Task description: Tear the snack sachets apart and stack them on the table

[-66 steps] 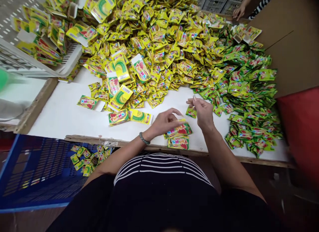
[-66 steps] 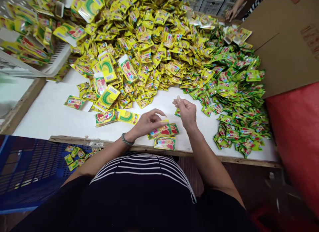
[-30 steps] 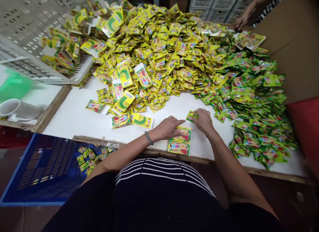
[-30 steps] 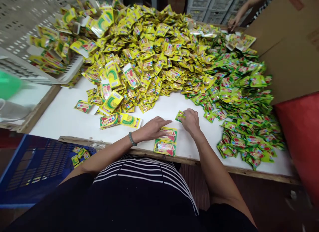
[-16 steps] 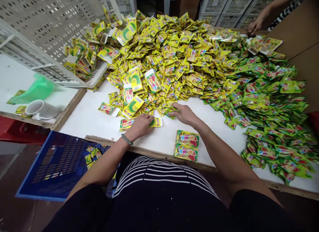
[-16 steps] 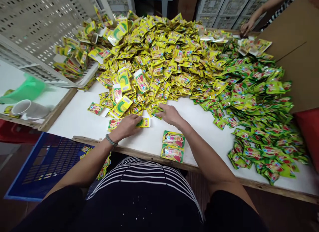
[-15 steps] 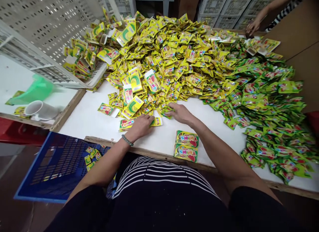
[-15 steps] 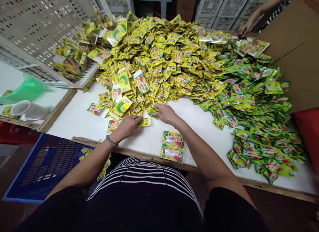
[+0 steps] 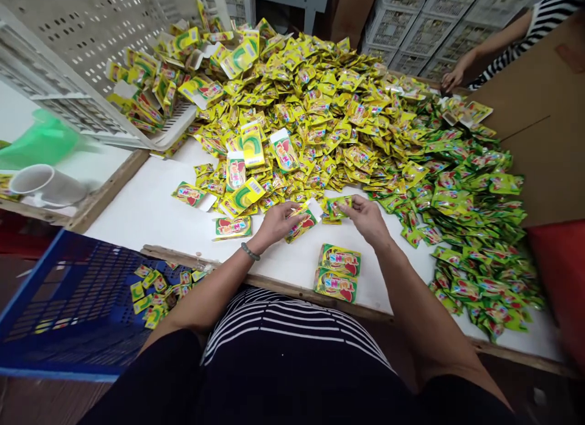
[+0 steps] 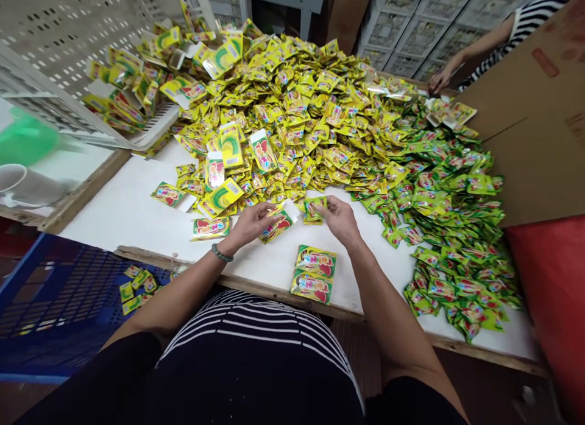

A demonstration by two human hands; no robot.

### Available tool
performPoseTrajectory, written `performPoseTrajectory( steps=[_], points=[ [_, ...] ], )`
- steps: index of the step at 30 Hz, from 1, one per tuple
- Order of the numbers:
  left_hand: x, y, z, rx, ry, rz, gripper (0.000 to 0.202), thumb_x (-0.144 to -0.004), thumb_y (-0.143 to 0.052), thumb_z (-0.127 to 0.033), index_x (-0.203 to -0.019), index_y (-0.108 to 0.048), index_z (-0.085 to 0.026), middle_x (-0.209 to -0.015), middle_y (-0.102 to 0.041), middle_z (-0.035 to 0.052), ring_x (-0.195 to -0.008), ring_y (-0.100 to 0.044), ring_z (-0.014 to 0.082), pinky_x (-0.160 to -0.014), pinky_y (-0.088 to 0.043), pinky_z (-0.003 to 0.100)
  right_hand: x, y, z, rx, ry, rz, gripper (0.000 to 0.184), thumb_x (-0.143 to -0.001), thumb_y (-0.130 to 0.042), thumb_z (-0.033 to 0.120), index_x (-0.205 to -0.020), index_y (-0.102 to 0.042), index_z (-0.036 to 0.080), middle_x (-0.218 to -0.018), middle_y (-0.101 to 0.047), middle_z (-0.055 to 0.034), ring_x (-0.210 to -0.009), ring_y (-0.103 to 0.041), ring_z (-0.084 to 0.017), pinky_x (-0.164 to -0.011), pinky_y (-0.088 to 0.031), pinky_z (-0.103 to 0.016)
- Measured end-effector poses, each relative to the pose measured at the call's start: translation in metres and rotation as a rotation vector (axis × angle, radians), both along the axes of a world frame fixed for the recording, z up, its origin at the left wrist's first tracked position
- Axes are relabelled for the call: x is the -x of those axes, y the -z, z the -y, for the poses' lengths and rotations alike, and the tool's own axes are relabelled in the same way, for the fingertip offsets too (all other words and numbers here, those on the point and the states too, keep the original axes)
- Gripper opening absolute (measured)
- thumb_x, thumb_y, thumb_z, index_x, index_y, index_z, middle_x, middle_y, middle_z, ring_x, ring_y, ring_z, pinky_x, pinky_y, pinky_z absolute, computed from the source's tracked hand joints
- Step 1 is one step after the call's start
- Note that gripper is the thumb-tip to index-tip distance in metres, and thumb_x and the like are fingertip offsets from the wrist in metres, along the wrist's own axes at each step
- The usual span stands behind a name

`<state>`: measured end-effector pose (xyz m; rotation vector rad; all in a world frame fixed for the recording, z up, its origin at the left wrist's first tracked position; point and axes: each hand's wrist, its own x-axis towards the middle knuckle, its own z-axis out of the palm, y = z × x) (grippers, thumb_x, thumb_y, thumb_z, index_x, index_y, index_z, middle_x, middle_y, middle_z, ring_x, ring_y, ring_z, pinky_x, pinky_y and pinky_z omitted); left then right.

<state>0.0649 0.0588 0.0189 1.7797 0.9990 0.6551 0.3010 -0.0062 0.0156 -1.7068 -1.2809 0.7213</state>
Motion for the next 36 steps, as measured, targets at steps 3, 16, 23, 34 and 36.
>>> performPoseTrajectory(
  steps=[3, 16, 23, 34, 36],
  points=[
    [-0.023, 0.001, 0.000, 0.166, 0.058, 0.139, 0.035, -0.072, -0.071, -0.047, -0.089, -0.069, -0.016, -0.052, -0.052, -0.0042, -0.050, -0.043, 0.0102, -0.049, -0.028, 0.022, 0.009, -0.011, 0.005, -0.097, 0.119, -0.181, 0.035, -0.073, -0.065, 0.057, -0.078, -0.058, 0.022, -0.065, -0.053, 0.0028, -0.058, -0.045, -0.013, -0.056, -0.036, -0.027],
    [-0.031, 0.015, 0.000, 0.582, 0.013, 0.388, 0.053, -0.049, -0.087, -0.046, -0.083, -0.065, -0.013, -0.065, -0.067, -0.0014, -0.056, -0.057, 0.0086, -0.053, -0.042, 0.020, 0.020, -0.005, -0.005, 0.123, -0.033, -0.038, 0.039, -0.063, -0.076, 0.055, -0.075, -0.065, 0.020, -0.059, -0.054, 0.0036, -0.056, -0.049, -0.013, -0.051, -0.040, -0.027],
    [-0.028, 0.022, -0.004, 0.606, -0.048, 0.402, 0.046, -0.051, -0.087, -0.038, -0.082, -0.065, -0.012, -0.061, -0.065, -0.0026, -0.052, -0.056, 0.0084, -0.052, -0.041, 0.021, 0.013, 0.000, -0.016, 0.110, -0.059, 0.045, 0.026, -0.070, -0.072, 0.043, -0.079, -0.073, 0.019, -0.077, -0.070, -0.0031, -0.071, -0.062, -0.018, -0.067, -0.048, -0.032],
    [-0.020, 0.029, -0.012, 0.558, -0.213, 0.342, 0.041, -0.051, -0.086, -0.033, -0.079, -0.063, -0.013, -0.055, -0.061, -0.0038, -0.049, -0.051, 0.0082, -0.051, -0.035, 0.021, -0.007, 0.027, -0.010, 0.112, -0.312, 0.668, 0.038, -0.080, -0.059, 0.025, -0.114, -0.069, 0.016, -0.121, -0.067, -0.0121, -0.111, -0.060, -0.027, -0.097, -0.047, -0.040],
    [-0.021, 0.028, -0.012, 0.569, -0.208, 0.347, 0.042, -0.050, -0.086, -0.033, -0.079, -0.063, -0.013, -0.055, -0.061, -0.0035, -0.051, -0.053, 0.0093, -0.052, -0.037, 0.021, -0.007, 0.031, -0.005, 0.134, -0.362, 0.765, 0.046, -0.078, -0.058, 0.021, -0.123, -0.064, 0.014, -0.133, -0.060, -0.0143, -0.119, -0.056, -0.030, -0.102, -0.045, -0.044]
  ],
)
